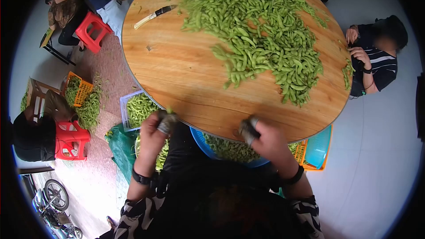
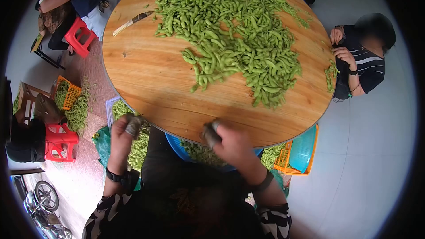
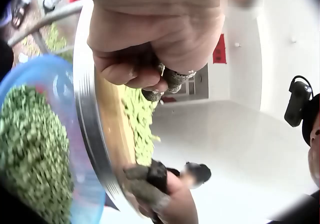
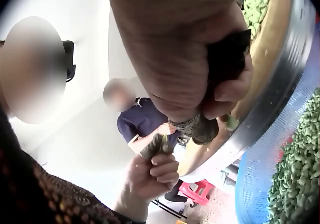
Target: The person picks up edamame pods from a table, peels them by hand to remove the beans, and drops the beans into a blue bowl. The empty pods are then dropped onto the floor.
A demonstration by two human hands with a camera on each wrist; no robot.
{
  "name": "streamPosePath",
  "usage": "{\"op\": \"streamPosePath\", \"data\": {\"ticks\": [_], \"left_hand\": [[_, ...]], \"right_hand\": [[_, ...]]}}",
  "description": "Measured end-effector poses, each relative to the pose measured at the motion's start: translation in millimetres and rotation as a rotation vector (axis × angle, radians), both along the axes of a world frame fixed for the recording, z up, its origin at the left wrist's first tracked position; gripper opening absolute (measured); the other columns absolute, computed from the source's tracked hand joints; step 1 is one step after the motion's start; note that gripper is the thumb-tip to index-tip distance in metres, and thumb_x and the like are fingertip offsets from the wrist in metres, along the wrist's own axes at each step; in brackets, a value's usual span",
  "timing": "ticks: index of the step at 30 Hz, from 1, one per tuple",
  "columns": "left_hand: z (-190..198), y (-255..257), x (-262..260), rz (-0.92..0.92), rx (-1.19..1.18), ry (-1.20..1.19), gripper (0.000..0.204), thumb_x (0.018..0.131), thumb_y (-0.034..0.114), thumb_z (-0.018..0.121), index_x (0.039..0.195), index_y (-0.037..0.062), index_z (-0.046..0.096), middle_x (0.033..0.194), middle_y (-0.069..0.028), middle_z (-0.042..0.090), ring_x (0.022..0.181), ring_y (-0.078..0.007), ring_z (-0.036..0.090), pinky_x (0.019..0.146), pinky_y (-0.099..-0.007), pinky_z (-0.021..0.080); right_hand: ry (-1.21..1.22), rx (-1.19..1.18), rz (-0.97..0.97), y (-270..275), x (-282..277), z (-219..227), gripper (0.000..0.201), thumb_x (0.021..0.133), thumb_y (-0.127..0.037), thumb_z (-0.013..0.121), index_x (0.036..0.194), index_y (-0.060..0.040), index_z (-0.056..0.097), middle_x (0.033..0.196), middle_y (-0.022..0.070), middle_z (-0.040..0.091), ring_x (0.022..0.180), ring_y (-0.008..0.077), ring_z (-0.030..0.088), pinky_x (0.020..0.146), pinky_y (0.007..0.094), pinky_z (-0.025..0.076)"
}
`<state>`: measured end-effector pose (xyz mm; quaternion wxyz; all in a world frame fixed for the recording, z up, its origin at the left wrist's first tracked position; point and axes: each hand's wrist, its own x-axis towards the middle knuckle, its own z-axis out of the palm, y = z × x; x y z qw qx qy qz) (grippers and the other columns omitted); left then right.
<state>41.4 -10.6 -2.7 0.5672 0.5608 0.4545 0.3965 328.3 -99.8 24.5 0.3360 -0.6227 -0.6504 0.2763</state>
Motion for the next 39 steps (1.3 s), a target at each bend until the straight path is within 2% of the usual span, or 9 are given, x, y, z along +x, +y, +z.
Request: {"op": "streamPosePath", "data": {"ticks": [3, 7, 17, 21, 24, 31, 35, 36, 39], "left_hand": [[-35.4, 17.7, -53.7, 0.224, 0.215, 0.229, 0.017, 0.085, 0.014, 0.070, 0.091, 0.0001, 0.061, 0.077, -0.0040, 0.065, 0.064, -0.0097, 0.057, 0.058, -0.0248, 0.046], [-35.2, 27.4, -79.1, 0.460, 0.574, 1.170, 0.025, 0.080, 0.018, 0.075, 0.095, 0.0011, 0.063, 0.073, -0.0132, 0.066, 0.061, -0.0281, 0.064, 0.054, -0.0339, 0.049], [17.3, 17.2, 55.7, 0.024, 0.680, 0.412, 0.014, 0.080, 0.006, 0.066, 0.094, 0.0021, 0.065, 0.084, -0.0180, 0.065, 0.074, -0.0352, 0.064, 0.067, -0.0403, 0.052], [23.3, 19.4, 97.2, -0.030, 0.684, 0.372, 0.015, 0.086, 0.003, 0.059, 0.100, 0.0004, 0.063, 0.081, -0.0127, 0.065, 0.072, -0.0242, 0.064, 0.065, -0.0313, 0.050], [23.2, 17.8, 104.6, -0.606, -0.199, 0.001, 0.017, 0.090, 0.007, 0.047, 0.094, 0.0036, 0.063, 0.073, -0.0042, 0.062, 0.064, -0.0140, 0.058, 0.059, -0.0281, 0.046], [16.7, 3.2, 99.0, -0.584, -0.496, -0.211, 0.014, 0.092, 0.012, 0.056, 0.097, 0.0019, 0.064, 0.077, -0.0008, 0.063, 0.067, -0.0104, 0.057, 0.062, -0.0237, 0.046], [6.4, -4.7, 91.1, -0.434, -0.131, -0.111, 0.014, 0.090, 0.008, 0.060, 0.102, 0.0017, 0.064, 0.080, -0.0026, 0.064, 0.071, -0.0110, 0.059, 0.067, -0.0245, 0.048], [3.3, -4.7, 85.3, -0.352, 0.008, -0.001, 0.015, 0.089, 0.006, 0.061, 0.103, 0.0017, 0.064, 0.081, -0.0038, 0.065, 0.072, -0.0111, 0.059, 0.069, -0.0250, 0.049], [-6.0, -3.6, 52.3, -0.082, 0.232, 0.165, 0.017, 0.087, 0.004, 0.063, 0.104, 0.0017, 0.064, 0.081, -0.0058, 0.067, 0.071, -0.0111, 0.060, 0.067, -0.0265, 0.049]], "right_hand": [[-0.183, 0.167, -0.178, 55.2, 17.7, -8.1, 0.023, 0.081, -0.015, 0.069, 0.100, -0.0025, 0.064, 0.087, 0.0150, 0.064, 0.079, 0.0294, 0.064, 0.069, 0.0357, 0.050], [-0.483, 0.266, -0.227, 117.6, 31.5, -34.6, 0.026, 0.077, -0.012, 0.067, 0.101, -0.0024, 0.061, 0.095, 0.0175, 0.063, 0.082, 0.0385, 0.060, 0.073, 0.0420, 0.049], [-0.392, 0.146, -0.235, 79.6, 28.7, -29.3, 0.027, 0.075, -0.008, 0.067, 0.102, -0.0052, 0.062, 0.086, 0.0145, 0.065, 0.074, 0.0333, 0.064, 0.067, 0.0408, 0.051], [0.057, 0.209, -0.026, 47.8, 20.1, -7.8, 0.025, 0.080, -0.008, 0.068, 0.105, -0.0069, 0.065, 0.083, 0.0143, 0.066, 0.071, 0.0255, 0.065, 0.065, 0.0316, 0.051], [-0.003, 0.129, -0.038, 26.6, 12.1, 5.9, 0.025, 0.080, -0.004, 0.067, 0.105, -0.0036, 0.065, 0.088, 0.0140, 0.066, 0.075, 0.0236, 0.066, 0.068, 0.0300, 0.052], [0.225, 0.133, -0.010, 17.7, 7.2, -7.4, 0.021, 0.082, 0.001, 0.065, 0.103, 0.0016, 0.062, 0.092, 0.0073, 0.067, 0.084, 0.0119, 0.062, 0.075, 0.0272, 0.050], [0.449, 0.011, -0.112, 30.1, 15.6, -26.4, 0.023, 0.084, 0.004, 0.064, 0.107, 0.0005, 0.061, 0.087, 0.0023, 0.066, 0.087, 0.0064, 0.060, 0.076, 0.0242, 0.049], [0.180, 0.087, -0.186, 41.0, 23.2, -31.2, 0.025, 0.080, -0.009, 0.068, 0.103, -0.0012, 0.062, 0.086, 0.0159, 0.067, 0.073, 0.0227, 0.067, 0.069, 0.0310, 0.053], [-0.383, 0.196, -0.329, 69.0, 26.4, -24.8, 0.025, 0.080, -0.017, 0.069, 0.098, -0.0003, 0.060, 0.080, 0.0175, 0.066, 0.071, 0.0316, 0.065, 0.066, 0.0386, 0.053]]}}
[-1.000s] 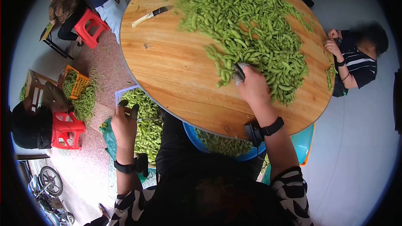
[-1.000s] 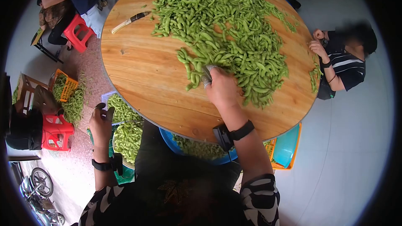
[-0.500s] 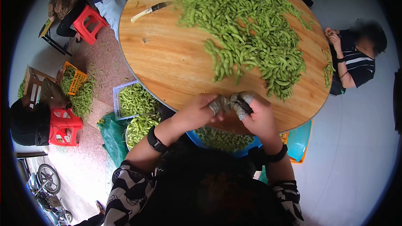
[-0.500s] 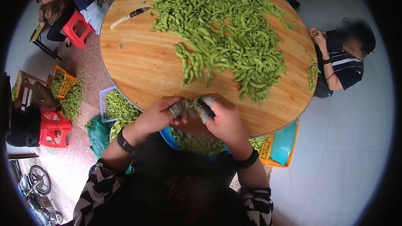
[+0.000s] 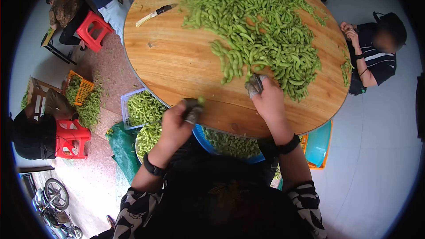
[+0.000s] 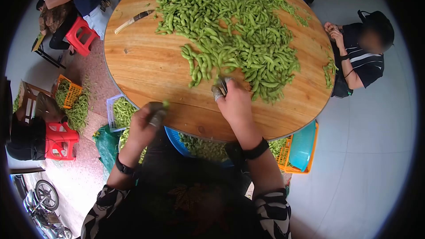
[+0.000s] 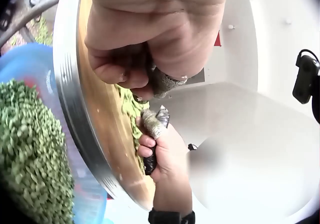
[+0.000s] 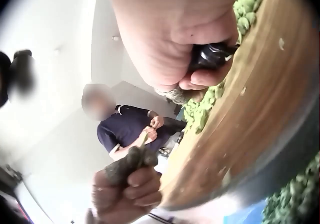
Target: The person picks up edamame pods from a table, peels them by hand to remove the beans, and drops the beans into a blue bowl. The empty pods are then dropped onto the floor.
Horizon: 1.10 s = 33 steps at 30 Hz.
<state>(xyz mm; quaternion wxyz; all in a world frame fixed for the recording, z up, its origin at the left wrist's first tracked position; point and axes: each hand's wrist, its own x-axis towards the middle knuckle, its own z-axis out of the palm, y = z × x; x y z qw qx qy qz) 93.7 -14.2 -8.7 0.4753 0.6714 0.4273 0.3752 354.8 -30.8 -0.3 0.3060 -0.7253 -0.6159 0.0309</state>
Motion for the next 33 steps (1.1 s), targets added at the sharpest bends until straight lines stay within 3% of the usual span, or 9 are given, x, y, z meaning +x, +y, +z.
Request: {"op": "streamPosePath", "data": {"ticks": [6, 10, 13, 14, 18, 19, 21, 24, 33], "left_hand": [[16.8, 11.4, -81.0, 0.514, 0.176, 0.625, 0.026, 0.082, 0.008, 0.069, 0.106, 0.0035, 0.064, 0.085, -0.0138, 0.067, 0.072, -0.0245, 0.066, 0.064, -0.0350, 0.051], [15.4, 14.1, -67.8, 0.609, 0.795, 0.917, 0.036, 0.079, 0.016, 0.072, 0.111, 0.0033, 0.062, 0.109, -0.0222, 0.060, 0.097, -0.0367, 0.060, 0.080, -0.0434, 0.050], [33.8, 2.3, -12.4, 0.085, 0.484, 0.368, 0.031, 0.079, 0.013, 0.072, 0.107, 0.0033, 0.062, 0.098, -0.0180, 0.063, 0.089, -0.0349, 0.063, 0.077, -0.0414, 0.052], [26.3, -0.6, -2.2, -0.145, 0.239, 0.270, 0.032, 0.081, 0.009, 0.071, 0.111, 0.0029, 0.061, 0.097, -0.0121, 0.066, 0.081, -0.0209, 0.066, 0.068, -0.0298, 0.052], [26.1, -8.9, 37.9, -0.453, 0.098, 0.017, 0.018, 0.082, 0.011, 0.067, 0.097, 0.0020, 0.062, 0.072, -0.0092, 0.064, 0.066, -0.0217, 0.065, 0.059, -0.0305, 0.051], [27.5, -9.3, 38.2, -0.454, 0.096, 0.016, 0.018, 0.082, 0.011, 0.067, 0.097, 0.0020, 0.062, 0.072, -0.0092, 0.064, 0.066, -0.0217, 0.065, 0.059, -0.0305, 0.051], [29.9, -10.5, 37.4, -0.491, -0.560, -0.151, 0.014, 0.088, 0.015, 0.063, 0.096, 0.0035, 0.063, 0.071, -0.0034, 0.065, 0.064, -0.0126, 0.062, 0.057, -0.0251, 0.048], [24.6, -18.8, 35.3, -0.467, -0.776, -0.219, 0.012, 0.093, 0.012, 0.056, 0.098, 0.0043, 0.063, 0.072, -0.0010, 0.063, 0.060, -0.0055, 0.055, 0.054, -0.0191, 0.042], [10.7, -29.7, 36.8, -0.384, -0.721, -0.266, 0.014, 0.094, 0.017, 0.057, 0.097, 0.0044, 0.064, 0.072, -0.0001, 0.062, 0.058, -0.0049, 0.050, 0.053, -0.0187, 0.039]], "right_hand": [[0.021, -0.124, -0.048, 11.2, -9.1, -6.1, 0.029, 0.077, -0.020, 0.069, 0.095, 0.0006, 0.058, 0.079, 0.0168, 0.066, 0.071, 0.0346, 0.065, 0.065, 0.0426, 0.052], [0.354, -0.056, 0.092, -13.3, -15.6, 0.8, 0.027, 0.077, -0.015, 0.069, 0.099, -0.0024, 0.060, 0.081, 0.0135, 0.066, 0.071, 0.0317, 0.065, 0.066, 0.0388, 0.052], [0.448, -0.231, 0.253, -38.9, -24.3, 26.0, 0.026, 0.077, -0.011, 0.071, 0.102, -0.0045, 0.062, 0.081, 0.0086, 0.065, 0.070, 0.0188, 0.060, 0.066, 0.0310, 0.050], [0.389, -0.369, 0.260, -47.5, -27.9, 41.8, 0.025, 0.076, -0.007, 0.072, 0.099, -0.0029, 0.063, 0.081, 0.0043, 0.064, 0.071, 0.0091, 0.057, 0.067, 0.0256, 0.048], [0.376, -0.327, 0.391, -70.0, -19.3, 46.7, 0.026, 0.077, -0.005, 0.071, 0.101, -0.0040, 0.063, 0.085, 0.0043, 0.064, 0.076, 0.0090, 0.058, 0.069, 0.0257, 0.048], [0.499, -0.274, 0.381, -73.5, -19.5, 49.7, 0.026, 0.079, -0.002, 0.069, 0.104, -0.0033, 0.062, 0.090, 0.0039, 0.065, 0.080, 0.0084, 0.058, 0.071, 0.0247, 0.049], [0.622, -0.241, 0.339, -74.6, -19.7, 46.0, 0.027, 0.081, -0.001, 0.067, 0.107, -0.0027, 0.061, 0.092, 0.0034, 0.065, 0.081, 0.0079, 0.058, 0.072, 0.0245, 0.049], [0.786, -0.256, 0.297, -75.5, -21.5, 24.7, 0.027, 0.087, -0.001, 0.063, 0.113, -0.0008, 0.058, 0.095, 0.0020, 0.065, 0.086, 0.0069, 0.059, 0.074, 0.0243, 0.050], [0.897, -0.218, 0.403, -72.4, -31.8, 13.3, 0.025, 0.091, -0.003, 0.058, 0.115, 0.0005, 0.056, 0.094, 0.0026, 0.064, 0.086, 0.0073, 0.059, 0.077, 0.0243, 0.049]]}}
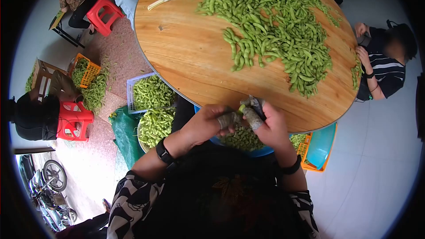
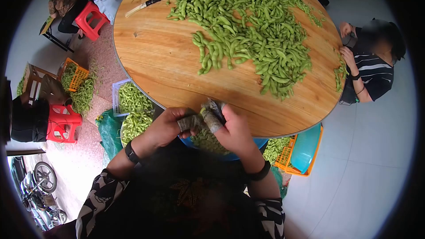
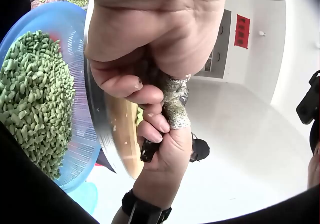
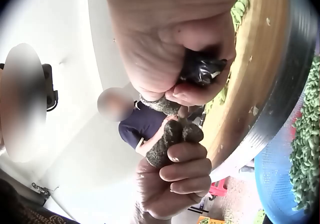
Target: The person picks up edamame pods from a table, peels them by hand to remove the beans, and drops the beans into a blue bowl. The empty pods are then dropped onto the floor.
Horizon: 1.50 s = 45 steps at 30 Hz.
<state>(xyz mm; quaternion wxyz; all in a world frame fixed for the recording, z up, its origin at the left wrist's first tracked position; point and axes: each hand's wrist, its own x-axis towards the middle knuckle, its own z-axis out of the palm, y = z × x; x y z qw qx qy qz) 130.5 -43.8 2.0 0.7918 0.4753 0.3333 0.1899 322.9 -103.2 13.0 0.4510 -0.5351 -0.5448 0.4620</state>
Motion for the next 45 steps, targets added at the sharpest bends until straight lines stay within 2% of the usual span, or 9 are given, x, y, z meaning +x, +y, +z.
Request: {"op": "streamPosePath", "data": {"ticks": [10, 16, 22, 25, 27, 31, 35, 37, 45], "left_hand": [[-3.0, -0.9, 6.7, 0.097, 0.274, -0.048, 0.011, 0.093, 0.014, 0.059, 0.094, 0.0041, 0.064, 0.076, 0.0023, 0.062, 0.067, -0.0063, 0.054, 0.059, -0.0224, 0.044], [-7.3, -3.8, 2.9, 0.129, 1.249, 0.250, 0.007, 0.091, 0.006, 0.060, 0.095, 0.0009, 0.061, 0.076, -0.0012, 0.063, 0.070, -0.0125, 0.060, 0.062, -0.0246, 0.048], [-6.9, 3.7, -5.0, -0.087, -0.353, -0.445, 0.009, 0.091, 0.007, 0.060, 0.097, 0.0011, 0.062, 0.078, -0.0003, 0.065, 0.068, -0.0128, 0.061, 0.058, -0.0260, 0.048], [-2.8, 5.4, 3.1, -0.060, -0.072, -0.133, 0.011, 0.088, 0.009, 0.065, 0.095, 0.0005, 0.061, 0.077, -0.0011, 0.064, 0.064, -0.0118, 0.060, 0.058, -0.0243, 0.049], [-2.8, 2.3, 10.1, 0.123, 0.749, 0.054, 0.016, 0.085, 0.011, 0.069, 0.095, 0.0011, 0.061, 0.077, -0.0035, 0.065, 0.064, -0.0125, 0.061, 0.057, -0.0272, 0.050], [-2.8, 1.6, 8.3, 0.087, 1.462, 0.454, 0.015, 0.083, 0.005, 0.066, 0.097, 0.0016, 0.061, 0.078, -0.0092, 0.063, 0.068, -0.0125, 0.062, 0.056, -0.0290, 0.049], [-2.8, -4.4, 12.0, 0.132, 1.329, 0.294, 0.014, 0.084, 0.003, 0.064, 0.098, 0.0020, 0.060, 0.077, -0.0086, 0.062, 0.065, -0.0118, 0.058, 0.056, -0.0293, 0.047], [-4.2, -6.7, 7.3, 0.008, 0.344, -0.088, 0.014, 0.084, 0.003, 0.064, 0.098, 0.0017, 0.060, 0.077, -0.0090, 0.062, 0.065, -0.0133, 0.057, 0.058, -0.0294, 0.047], [8.9, -9.4, 12.1, -0.014, 0.899, 0.118, 0.004, 0.086, 0.000, 0.057, 0.085, 0.0029, 0.059, 0.070, -0.0021, 0.057, 0.065, -0.0101, 0.054, 0.058, -0.0256, 0.043]], "right_hand": [[-0.067, -0.013, 0.058, -16.0, -4.2, 2.7, 0.039, 0.088, -0.004, 0.054, 0.126, -0.0011, 0.050, 0.079, 0.0061, 0.063, 0.075, 0.0128, 0.062, 0.072, 0.0278, 0.050], [0.190, -0.265, 0.060, -14.0, -3.0, 9.9, 0.044, 0.088, -0.002, 0.054, 0.132, -0.0073, 0.047, 0.076, 0.0008, 0.058, 0.062, 0.0086, 0.053, 0.058, 0.0239, 0.044], [1.164, -0.642, 0.276, -12.5, 8.5, 1.0, 0.041, 0.095, -0.006, 0.046, 0.134, -0.0148, 0.043, 0.070, -0.0030, 0.047, 0.049, 0.0026, 0.032, 0.044, 0.0197, 0.026], [0.815, -0.571, 0.121, -14.5, 3.1, 16.5, 0.036, 0.096, -0.009, 0.043, 0.132, -0.0139, 0.044, 0.073, -0.0022, 0.049, 0.050, 0.0032, 0.035, 0.044, 0.0193, 0.029], [0.507, -0.492, 0.045, -18.5, -3.2, 18.3, 0.032, 0.095, -0.009, 0.044, 0.127, -0.0130, 0.046, 0.075, -0.0012, 0.051, 0.052, 0.0034, 0.037, 0.044, 0.0192, 0.031], [0.488, -0.480, -0.002, -20.7, -9.4, 13.5, 0.030, 0.095, -0.009, 0.044, 0.125, -0.0126, 0.046, 0.077, -0.0007, 0.052, 0.054, 0.0040, 0.040, 0.045, 0.0194, 0.033], [0.619, -0.481, -0.022, -25.5, -1.3, 2.9, 0.033, 0.093, -0.007, 0.047, 0.126, -0.0124, 0.045, 0.079, -0.0003, 0.053, 0.055, 0.0037, 0.041, 0.045, 0.0189, 0.033], [0.552, -0.435, 0.077, -28.1, 4.6, 2.1, 0.035, 0.091, -0.007, 0.052, 0.126, -0.0094, 0.047, 0.082, 0.0001, 0.057, 0.059, 0.0074, 0.049, 0.048, 0.0241, 0.041], [-0.450, 0.296, -0.238, -15.0, 0.5, 1.2, 0.025, 0.082, -0.012, 0.067, 0.104, -0.0023, 0.061, 0.091, 0.0157, 0.066, 0.077, 0.0339, 0.065, 0.068, 0.0358, 0.052]]}}
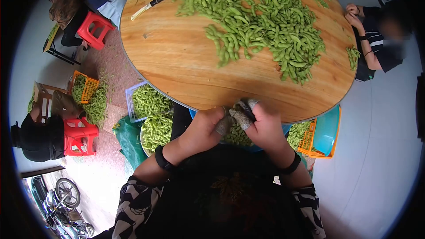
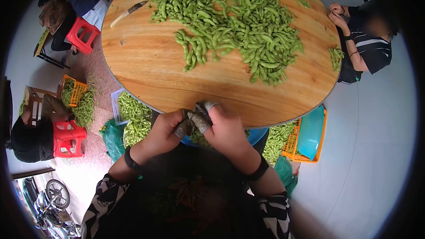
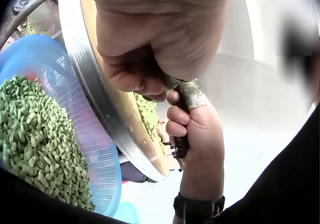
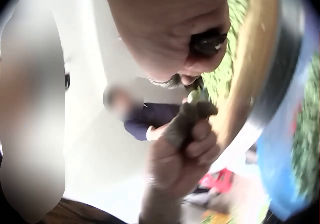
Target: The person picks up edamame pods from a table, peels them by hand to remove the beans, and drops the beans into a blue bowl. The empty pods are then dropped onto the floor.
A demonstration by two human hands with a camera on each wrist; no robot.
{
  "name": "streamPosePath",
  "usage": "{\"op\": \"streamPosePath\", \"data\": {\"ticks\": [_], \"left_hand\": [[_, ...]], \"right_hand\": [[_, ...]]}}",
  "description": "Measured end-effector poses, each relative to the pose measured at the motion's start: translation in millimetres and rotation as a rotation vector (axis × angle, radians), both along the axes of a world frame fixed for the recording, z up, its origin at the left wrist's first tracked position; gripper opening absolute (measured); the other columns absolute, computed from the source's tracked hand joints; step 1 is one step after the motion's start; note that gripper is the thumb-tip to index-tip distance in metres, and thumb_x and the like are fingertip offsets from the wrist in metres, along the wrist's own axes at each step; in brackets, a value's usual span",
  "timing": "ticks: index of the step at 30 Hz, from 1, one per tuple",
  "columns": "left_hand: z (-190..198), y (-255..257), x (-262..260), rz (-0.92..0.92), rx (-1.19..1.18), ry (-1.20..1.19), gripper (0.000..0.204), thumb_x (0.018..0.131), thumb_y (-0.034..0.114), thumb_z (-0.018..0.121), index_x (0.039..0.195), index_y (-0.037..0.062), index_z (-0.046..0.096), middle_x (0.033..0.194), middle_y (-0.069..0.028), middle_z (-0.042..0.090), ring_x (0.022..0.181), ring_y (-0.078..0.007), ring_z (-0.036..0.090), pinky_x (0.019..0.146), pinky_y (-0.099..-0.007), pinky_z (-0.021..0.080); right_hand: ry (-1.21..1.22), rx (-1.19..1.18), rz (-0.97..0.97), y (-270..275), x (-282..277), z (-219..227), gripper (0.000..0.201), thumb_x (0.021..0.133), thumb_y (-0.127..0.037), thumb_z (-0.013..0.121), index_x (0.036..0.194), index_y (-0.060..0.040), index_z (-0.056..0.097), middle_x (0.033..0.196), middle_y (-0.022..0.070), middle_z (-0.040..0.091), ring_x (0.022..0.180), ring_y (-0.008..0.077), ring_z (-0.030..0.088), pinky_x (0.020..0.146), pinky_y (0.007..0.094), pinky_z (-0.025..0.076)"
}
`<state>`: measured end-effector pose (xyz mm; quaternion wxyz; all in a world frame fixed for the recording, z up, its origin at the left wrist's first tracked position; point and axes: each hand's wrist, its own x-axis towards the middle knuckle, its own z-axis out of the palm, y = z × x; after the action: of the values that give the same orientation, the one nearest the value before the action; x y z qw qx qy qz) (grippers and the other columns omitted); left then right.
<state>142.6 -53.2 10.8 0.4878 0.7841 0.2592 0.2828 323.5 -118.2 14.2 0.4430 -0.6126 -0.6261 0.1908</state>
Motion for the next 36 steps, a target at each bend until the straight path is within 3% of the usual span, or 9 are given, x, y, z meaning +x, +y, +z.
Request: {"op": "streamPosePath", "data": {"ticks": [2, 7, 10, 15, 21, 24, 26, 29, 36], "left_hand": [[3.1, 1.7, -3.9, -0.025, 0.073, 0.035, 0.006, 0.086, -0.001, 0.057, 0.083, 0.0034, 0.059, 0.069, -0.0007, 0.055, 0.064, -0.0094, 0.053, 0.058, -0.0256, 0.043], [9.0, 9.3, -18.9, -0.395, -0.743, 0.048, 0.010, 0.093, 0.007, 0.053, 0.096, 0.0042, 0.062, 0.073, 0.0008, 0.056, 0.066, -0.0099, 0.052, 0.059, -0.0253, 0.042], [11.2, 10.4, -17.7, -0.243, -0.946, -0.120, 0.014, 0.097, 0.010, 0.050, 0.099, 0.0061, 0.063, 0.075, 0.0047, 0.055, 0.070, -0.0064, 0.051, 0.063, -0.0220, 0.040], [-6.8, 5.3, -9.6, -0.132, -0.683, -0.081, 0.015, 0.097, 0.011, 0.051, 0.104, 0.0024, 0.061, 0.084, 0.0032, 0.058, 0.079, -0.0099, 0.053, 0.071, -0.0280, 0.044], [-4.5, 3.5, 0.2, -0.240, -0.099, -0.055, 0.010, 0.095, 0.010, 0.053, 0.098, 0.0028, 0.059, 0.081, 0.0005, 0.057, 0.076, -0.0151, 0.055, 0.067, -0.0286, 0.044], [-3.6, 5.2, -7.1, -0.239, -0.677, 0.017, 0.011, 0.095, 0.013, 0.054, 0.092, 0.0035, 0.058, 0.074, -0.0004, 0.053, 0.066, -0.0154, 0.053, 0.060, -0.0250, 0.041], [-14.9, 6.0, -9.9, -0.430, -1.502, -0.427, 0.015, 0.095, 0.018, 0.055, 0.092, 0.0048, 0.059, 0.072, 0.0003, 0.052, 0.058, -0.0113, 0.048, 0.055, -0.0218, 0.037], [-13.0, 4.5, -5.8, -0.497, -1.633, -0.488, 0.018, 0.095, 0.023, 0.056, 0.095, 0.0055, 0.059, 0.073, -0.0009, 0.054, 0.055, -0.0110, 0.045, 0.053, -0.0222, 0.036], [-26.3, 1.3, 16.1, -0.097, -0.034, -0.207, 0.018, 0.099, 0.020, 0.048, 0.102, 0.0046, 0.058, 0.073, -0.0035, 0.056, 0.054, -0.0108, 0.048, 0.049, -0.0217, 0.037]], "right_hand": [[0.105, -0.218, 0.143, -2.4, 3.1, -11.2, 0.029, 0.081, -0.013, 0.068, 0.107, -0.0020, 0.060, 0.088, 0.0151, 0.066, 0.076, 0.0355, 0.064, 0.068, 0.0353, 0.052], [0.539, -0.452, 0.281, -11.0, 13.4, -5.7, 0.026, 0.082, -0.014, 0.068, 0.105, -0.0028, 0.063, 0.080, 0.0068, 0.066, 0.073, 0.0193, 0.064, 0.066, 0.0316, 0.049], [0.893, -0.717, 0.266, -21.7, 11.4, -7.1, 0.024, 0.083, -0.015, 0.068, 0.103, -0.0024, 0.064, 0.084, 0.0059, 0.067, 0.078, 0.0132, 0.062, 0.070, 0.0300, 0.049], [-0.023, -0.265, 0.169, -36.7, 11.0, 1.4, 0.026, 0.082, -0.012, 0.069, 0.104, -0.0003, 0.063, 0.087, 0.0097, 0.067, 0.078, 0.0146, 0.063, 0.071, 0.0298, 0.049], [0.676, -0.467, 0.112, -18.3, 9.3, 2.6, 0.018, 0.088, -0.012, 0.064, 0.102, -0.0003, 0.063, 0.080, 0.0018, 0.064, 0.073, 0.0104, 0.059, 0.066, 0.0258, 0.048], [0.939, -0.545, 0.187, -18.8, 7.4, -0.1, 0.017, 0.092, -0.013, 0.061, 0.105, -0.0018, 0.061, 0.078, -0.0010, 0.060, 0.064, 0.0061, 0.054, 0.057, 0.0222, 0.044], [0.983, -0.447, 0.250, -18.8, 1.4, -8.5, 0.017, 0.092, -0.013, 0.060, 0.105, -0.0022, 0.060, 0.076, -0.0013, 0.059, 0.061, 0.0049, 0.051, 0.054, 0.0212, 0.041], [0.995, -0.319, 0.275, -18.0, -3.1, -9.6, 0.016, 0.092, -0.012, 0.060, 0.105, -0.0027, 0.058, 0.072, -0.0023, 0.056, 0.056, 0.0034, 0.047, 0.050, 0.0205, 0.037], [0.977, -0.407, 0.079, -18.3, 0.5, -29.4, 0.019, 0.088, -0.012, 0.066, 0.102, -0.0015, 0.058, 0.077, 0.0001, 0.060, 0.066, 0.0053, 0.054, 0.055, 0.0237, 0.044]]}}
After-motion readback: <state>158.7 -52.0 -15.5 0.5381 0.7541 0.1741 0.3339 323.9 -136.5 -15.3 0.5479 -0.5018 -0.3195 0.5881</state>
